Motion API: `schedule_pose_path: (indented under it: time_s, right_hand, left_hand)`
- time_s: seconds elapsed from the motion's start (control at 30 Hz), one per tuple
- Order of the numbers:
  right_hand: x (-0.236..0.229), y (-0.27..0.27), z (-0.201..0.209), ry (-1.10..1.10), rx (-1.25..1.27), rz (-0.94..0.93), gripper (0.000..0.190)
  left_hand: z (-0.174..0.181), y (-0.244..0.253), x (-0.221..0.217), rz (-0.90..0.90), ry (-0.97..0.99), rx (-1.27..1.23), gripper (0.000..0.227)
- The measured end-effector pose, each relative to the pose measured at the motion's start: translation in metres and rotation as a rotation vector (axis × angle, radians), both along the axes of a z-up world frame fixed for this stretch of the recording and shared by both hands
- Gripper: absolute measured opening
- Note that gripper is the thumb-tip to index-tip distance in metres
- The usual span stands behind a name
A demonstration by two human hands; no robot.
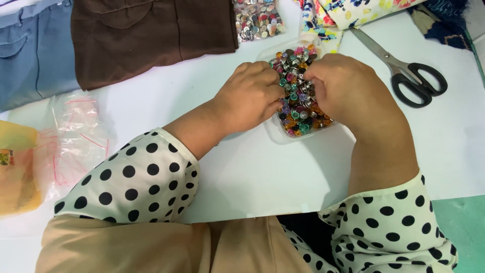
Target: Sorting small buttons by color and placing them into small plastic bags
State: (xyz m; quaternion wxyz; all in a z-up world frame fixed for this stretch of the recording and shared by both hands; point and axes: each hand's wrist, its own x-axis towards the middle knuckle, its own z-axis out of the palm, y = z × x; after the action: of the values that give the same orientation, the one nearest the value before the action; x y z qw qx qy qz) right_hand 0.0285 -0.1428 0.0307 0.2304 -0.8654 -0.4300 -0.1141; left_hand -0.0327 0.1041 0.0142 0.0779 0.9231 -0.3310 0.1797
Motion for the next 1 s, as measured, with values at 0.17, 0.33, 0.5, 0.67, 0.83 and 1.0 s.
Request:
schedule_pose_path:
  time_s: [0.17,0.33,0.5,0.67,0.83,1.0]
  right_hand:
    - [-0.015,0.007,0.017,0.213,-0.383,-0.099,0.011]
    - [-0.01,0.013,0.01,0.235,-0.438,-0.121,0.011]
    - [-0.001,0.015,0.002,0.25,-0.499,-0.132,0.015]
    - [0.001,0.007,-0.003,0.249,-0.392,-0.12,0.02]
    - [0.006,0.004,0.002,0.252,-0.247,-0.07,0.021]
    - [0.004,0.002,0.011,0.191,-0.007,0.048,0.014]
  left_hand:
    - [-0.002,-0.009,0.002,0.01,-0.026,-0.01,0.012]
    - [-0.007,-0.021,0.005,0.012,-0.035,-0.005,0.021]
    - [-0.003,-0.021,0.004,0.042,-0.033,0.017,0.019]
    - [0.002,-0.031,0.002,0.042,-0.025,-0.014,0.018]
    - [0.004,-0.044,0.011,0.08,-0.011,-0.127,0.02]
    - [-0.005,-0.048,0.025,0.122,-0.025,-0.344,0.021]
